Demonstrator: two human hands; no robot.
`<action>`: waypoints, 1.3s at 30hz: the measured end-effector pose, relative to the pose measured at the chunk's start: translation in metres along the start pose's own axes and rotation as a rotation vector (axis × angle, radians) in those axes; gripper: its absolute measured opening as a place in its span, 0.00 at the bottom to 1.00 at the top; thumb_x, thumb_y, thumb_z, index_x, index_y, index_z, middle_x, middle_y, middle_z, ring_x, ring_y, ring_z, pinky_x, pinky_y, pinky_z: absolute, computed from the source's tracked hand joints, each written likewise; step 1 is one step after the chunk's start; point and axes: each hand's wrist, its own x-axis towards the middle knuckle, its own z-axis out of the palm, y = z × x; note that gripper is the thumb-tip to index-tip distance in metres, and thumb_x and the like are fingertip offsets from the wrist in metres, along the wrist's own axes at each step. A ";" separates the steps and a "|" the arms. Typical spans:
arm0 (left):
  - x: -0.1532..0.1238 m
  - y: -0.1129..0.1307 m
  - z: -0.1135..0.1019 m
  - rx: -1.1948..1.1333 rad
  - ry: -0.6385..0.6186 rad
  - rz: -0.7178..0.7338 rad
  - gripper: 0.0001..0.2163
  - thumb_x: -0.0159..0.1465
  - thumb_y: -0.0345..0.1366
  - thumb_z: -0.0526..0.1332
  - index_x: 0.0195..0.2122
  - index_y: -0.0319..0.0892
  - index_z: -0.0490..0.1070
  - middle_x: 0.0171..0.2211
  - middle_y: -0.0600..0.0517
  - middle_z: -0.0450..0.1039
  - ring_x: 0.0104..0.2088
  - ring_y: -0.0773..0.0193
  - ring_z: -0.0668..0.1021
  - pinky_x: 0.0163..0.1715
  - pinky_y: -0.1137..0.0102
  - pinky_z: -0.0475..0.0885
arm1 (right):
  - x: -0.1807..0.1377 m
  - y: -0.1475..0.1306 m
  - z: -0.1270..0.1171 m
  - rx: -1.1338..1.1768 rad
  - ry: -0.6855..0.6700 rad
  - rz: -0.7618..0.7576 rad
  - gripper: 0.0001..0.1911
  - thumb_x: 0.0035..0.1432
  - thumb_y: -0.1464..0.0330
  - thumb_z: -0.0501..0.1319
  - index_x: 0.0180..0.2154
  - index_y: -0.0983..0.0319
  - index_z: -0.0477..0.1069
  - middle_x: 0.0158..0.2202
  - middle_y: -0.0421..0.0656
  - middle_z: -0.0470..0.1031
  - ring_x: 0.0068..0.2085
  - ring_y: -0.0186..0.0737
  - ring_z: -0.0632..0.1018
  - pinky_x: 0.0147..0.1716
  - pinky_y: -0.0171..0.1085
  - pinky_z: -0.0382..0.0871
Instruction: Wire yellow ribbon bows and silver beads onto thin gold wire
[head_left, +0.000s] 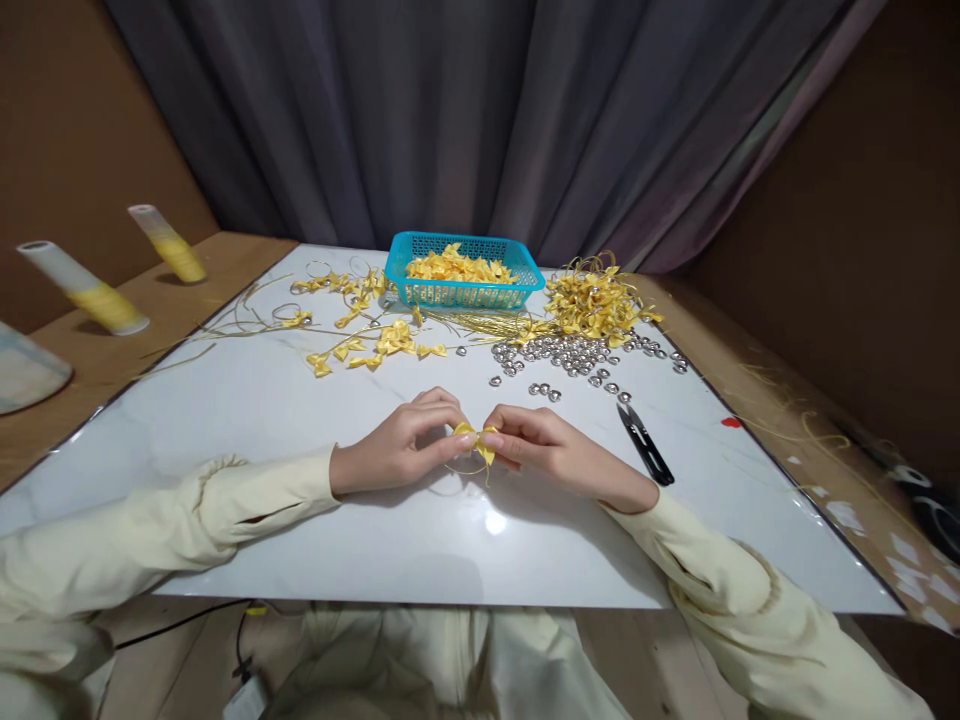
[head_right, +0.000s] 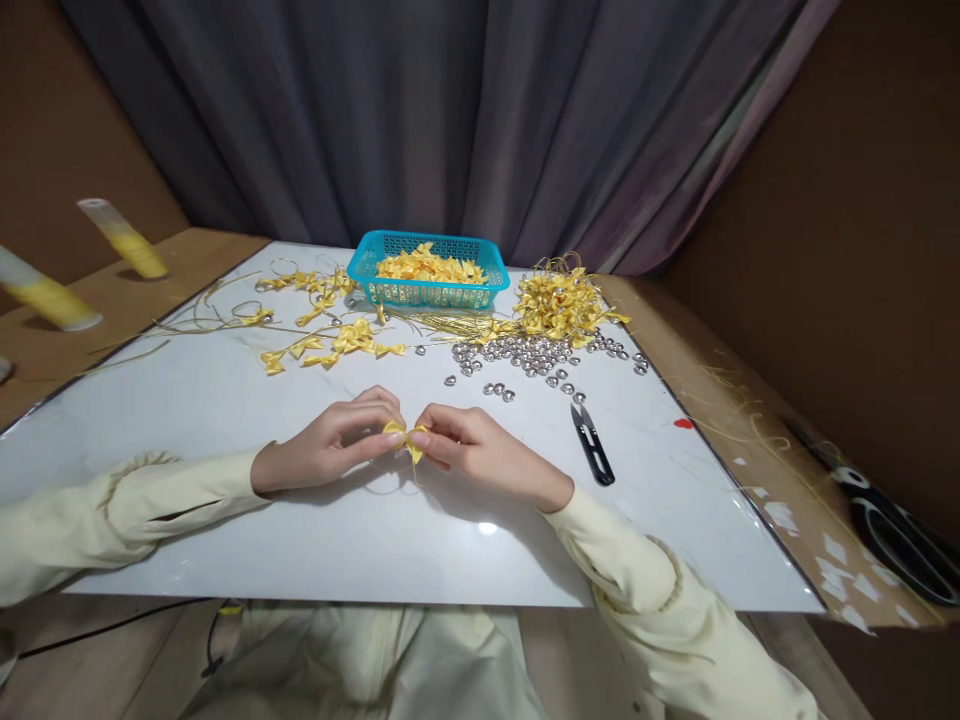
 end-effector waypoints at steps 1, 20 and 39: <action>0.000 0.000 0.000 -0.003 -0.003 0.004 0.08 0.65 0.34 0.52 0.29 0.40 0.66 0.30 0.49 0.69 0.37 0.63 0.68 0.41 0.67 0.65 | 0.000 0.000 0.000 0.000 -0.007 0.001 0.15 0.62 0.60 0.52 0.28 0.63 0.63 0.23 0.36 0.62 0.25 0.30 0.62 0.27 0.31 0.55; 0.000 -0.005 0.004 0.134 0.167 -0.006 0.09 0.64 0.34 0.52 0.30 0.40 0.67 0.28 0.48 0.69 0.35 0.62 0.69 0.37 0.67 0.66 | 0.005 0.007 0.001 0.001 0.132 0.189 0.19 0.52 0.53 0.59 0.29 0.63 0.65 0.23 0.37 0.66 0.21 0.28 0.62 0.20 0.30 0.53; 0.000 -0.010 0.007 0.394 0.292 0.092 0.07 0.64 0.32 0.52 0.30 0.40 0.67 0.28 0.48 0.71 0.36 0.60 0.69 0.39 0.64 0.65 | 0.020 0.005 0.022 -0.008 0.447 0.042 0.12 0.52 0.61 0.62 0.26 0.63 0.69 0.28 0.42 0.72 0.31 0.36 0.70 0.33 0.37 0.61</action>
